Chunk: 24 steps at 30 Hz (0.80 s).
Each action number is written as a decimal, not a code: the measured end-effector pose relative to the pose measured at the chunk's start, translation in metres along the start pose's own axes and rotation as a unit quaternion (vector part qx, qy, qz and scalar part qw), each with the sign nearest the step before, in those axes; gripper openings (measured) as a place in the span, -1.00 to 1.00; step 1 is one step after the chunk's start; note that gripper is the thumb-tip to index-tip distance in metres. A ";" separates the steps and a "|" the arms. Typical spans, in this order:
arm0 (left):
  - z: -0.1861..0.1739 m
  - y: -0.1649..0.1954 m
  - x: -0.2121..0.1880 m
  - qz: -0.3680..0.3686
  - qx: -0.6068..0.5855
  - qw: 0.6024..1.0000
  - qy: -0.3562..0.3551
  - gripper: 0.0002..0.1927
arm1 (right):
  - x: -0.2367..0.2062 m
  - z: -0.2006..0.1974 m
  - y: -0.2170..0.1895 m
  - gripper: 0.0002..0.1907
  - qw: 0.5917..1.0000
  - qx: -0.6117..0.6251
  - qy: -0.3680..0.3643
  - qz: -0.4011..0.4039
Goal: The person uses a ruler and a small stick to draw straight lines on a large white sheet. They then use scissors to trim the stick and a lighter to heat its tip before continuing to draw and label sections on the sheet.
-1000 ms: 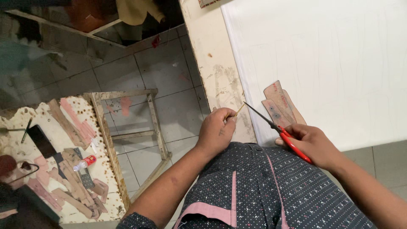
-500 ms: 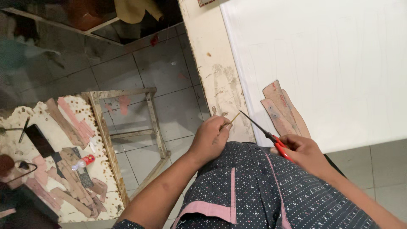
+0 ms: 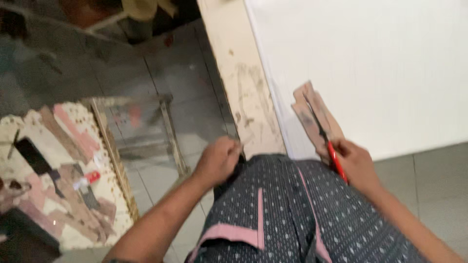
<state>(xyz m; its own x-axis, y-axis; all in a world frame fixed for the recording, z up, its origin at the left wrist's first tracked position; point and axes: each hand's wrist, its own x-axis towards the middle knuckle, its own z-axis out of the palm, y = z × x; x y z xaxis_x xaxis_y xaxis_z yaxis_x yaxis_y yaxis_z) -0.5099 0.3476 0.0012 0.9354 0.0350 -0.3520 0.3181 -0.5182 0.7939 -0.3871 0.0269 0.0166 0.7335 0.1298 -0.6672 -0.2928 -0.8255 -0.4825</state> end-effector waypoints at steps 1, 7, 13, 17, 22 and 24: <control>0.003 0.002 0.010 0.028 0.002 0.999 0.042 -0.84 | -0.004 -0.001 -0.005 -0.57 0.999 0.023 -0.024 0.028; 0.027 0.026 0.076 0.035 0.056 0.992 0.110 -0.85 | 0.021 -0.004 -0.031 -0.57 0.987 0.107 -0.095 0.076; 0.023 0.045 0.096 0.048 -0.004 0.987 0.154 -0.71 | 0.029 0.000 -0.030 -0.60 0.983 0.121 -0.127 0.062; 0.022 0.053 0.106 0.035 -0.055 0.985 0.161 -0.73 | 0.031 0.003 -0.030 -0.59 0.981 0.128 -0.135 0.046; 0.023 0.055 0.112 0.043 -0.099 0.979 0.174 -0.77 | 0.034 0.004 -0.031 -0.61 0.975 0.169 -0.142 0.023; 0.022 0.057 0.114 0.035 -0.111 0.977 0.178 -0.79 | 0.034 0.004 -0.033 -0.61 0.977 0.159 -0.139 0.019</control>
<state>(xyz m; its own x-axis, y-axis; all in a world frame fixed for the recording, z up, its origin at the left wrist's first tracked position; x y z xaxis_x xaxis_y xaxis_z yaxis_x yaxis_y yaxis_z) -0.3884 0.3032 -0.0047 0.9382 0.3213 -0.1288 0.2394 -0.3338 0.9117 -0.3551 0.0609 0.0072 0.5366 0.2831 -0.7949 -0.5243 -0.6263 -0.5770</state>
